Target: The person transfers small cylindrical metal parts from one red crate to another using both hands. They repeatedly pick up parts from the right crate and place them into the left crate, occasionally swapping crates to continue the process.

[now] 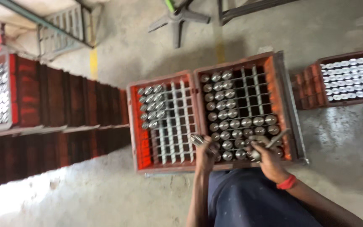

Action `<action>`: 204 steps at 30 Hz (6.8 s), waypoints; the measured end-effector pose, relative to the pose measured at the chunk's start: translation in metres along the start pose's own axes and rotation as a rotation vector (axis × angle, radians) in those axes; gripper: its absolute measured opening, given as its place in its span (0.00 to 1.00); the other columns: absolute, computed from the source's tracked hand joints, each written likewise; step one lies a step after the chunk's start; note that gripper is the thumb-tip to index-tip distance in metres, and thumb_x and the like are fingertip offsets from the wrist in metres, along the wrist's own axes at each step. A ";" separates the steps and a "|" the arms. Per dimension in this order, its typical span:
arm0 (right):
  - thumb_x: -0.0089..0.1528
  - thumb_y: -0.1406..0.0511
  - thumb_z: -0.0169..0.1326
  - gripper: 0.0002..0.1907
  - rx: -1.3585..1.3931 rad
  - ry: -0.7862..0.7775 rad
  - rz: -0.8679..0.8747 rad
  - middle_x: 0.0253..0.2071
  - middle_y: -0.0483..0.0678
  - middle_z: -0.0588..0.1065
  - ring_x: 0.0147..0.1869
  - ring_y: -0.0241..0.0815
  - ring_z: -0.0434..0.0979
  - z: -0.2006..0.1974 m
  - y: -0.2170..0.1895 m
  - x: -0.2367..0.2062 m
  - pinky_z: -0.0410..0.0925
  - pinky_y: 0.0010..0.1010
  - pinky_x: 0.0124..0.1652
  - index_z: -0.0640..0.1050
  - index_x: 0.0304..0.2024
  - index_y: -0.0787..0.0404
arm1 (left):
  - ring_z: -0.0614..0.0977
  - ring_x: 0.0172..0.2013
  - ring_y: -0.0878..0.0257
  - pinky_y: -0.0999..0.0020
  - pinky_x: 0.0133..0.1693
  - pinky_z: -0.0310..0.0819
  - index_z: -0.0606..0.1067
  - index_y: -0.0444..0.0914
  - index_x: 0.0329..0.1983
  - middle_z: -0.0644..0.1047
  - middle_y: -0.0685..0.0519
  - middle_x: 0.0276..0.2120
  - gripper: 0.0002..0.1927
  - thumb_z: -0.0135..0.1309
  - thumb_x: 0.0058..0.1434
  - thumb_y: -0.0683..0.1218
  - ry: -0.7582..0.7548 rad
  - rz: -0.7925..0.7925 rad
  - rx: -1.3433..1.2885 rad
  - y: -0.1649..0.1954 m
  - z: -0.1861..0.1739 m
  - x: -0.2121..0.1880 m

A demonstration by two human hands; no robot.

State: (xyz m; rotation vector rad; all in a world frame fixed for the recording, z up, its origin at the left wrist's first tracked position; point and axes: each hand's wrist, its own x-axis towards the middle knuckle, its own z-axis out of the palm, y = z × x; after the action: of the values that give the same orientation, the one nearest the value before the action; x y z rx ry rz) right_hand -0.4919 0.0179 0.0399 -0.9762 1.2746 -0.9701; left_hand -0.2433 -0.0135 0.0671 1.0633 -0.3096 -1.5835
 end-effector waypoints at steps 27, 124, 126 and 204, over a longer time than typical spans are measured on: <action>0.67 0.70 0.52 0.07 0.814 0.346 0.163 0.36 0.48 0.76 0.40 0.41 0.79 -0.116 0.018 0.060 0.76 0.34 0.46 0.77 0.47 0.63 | 0.86 0.39 0.42 0.49 0.37 0.81 0.62 0.38 0.71 0.79 0.38 0.51 0.32 0.54 0.66 0.51 -0.157 0.069 1.343 -0.066 0.088 0.016; 0.70 0.71 0.51 0.06 0.529 0.260 0.235 0.37 0.50 0.76 0.43 0.43 0.80 -0.032 0.059 0.007 0.75 0.39 0.49 0.75 0.49 0.64 | 0.60 0.72 0.44 0.45 0.63 0.62 0.80 0.45 0.53 0.64 0.42 0.70 0.26 0.70 0.50 0.52 0.606 0.527 1.815 0.162 -0.202 0.104; 0.69 0.70 0.50 0.07 0.499 0.282 0.276 0.38 0.49 0.76 0.44 0.43 0.80 -0.037 0.063 0.005 0.73 0.38 0.48 0.75 0.50 0.63 | 0.61 0.71 0.43 0.44 0.63 0.61 0.81 0.44 0.49 0.65 0.43 0.67 0.24 0.72 0.49 0.52 0.597 0.659 1.829 0.163 -0.198 0.098; 0.67 0.69 0.49 0.08 0.384 0.230 0.379 0.37 0.47 0.77 0.42 0.41 0.80 0.009 0.021 0.013 0.73 0.34 0.47 0.77 0.48 0.62 | 0.75 0.23 0.63 0.67 0.23 0.71 0.70 0.38 0.36 0.75 0.52 0.27 0.11 0.62 0.56 0.42 0.183 0.105 0.137 0.017 -0.038 0.012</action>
State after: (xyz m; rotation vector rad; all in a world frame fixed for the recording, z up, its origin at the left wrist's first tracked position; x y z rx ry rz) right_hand -0.4813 0.0125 0.0163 -0.3171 1.3367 -0.9953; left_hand -0.2030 -0.0174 0.0524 1.2681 -0.3477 -1.3765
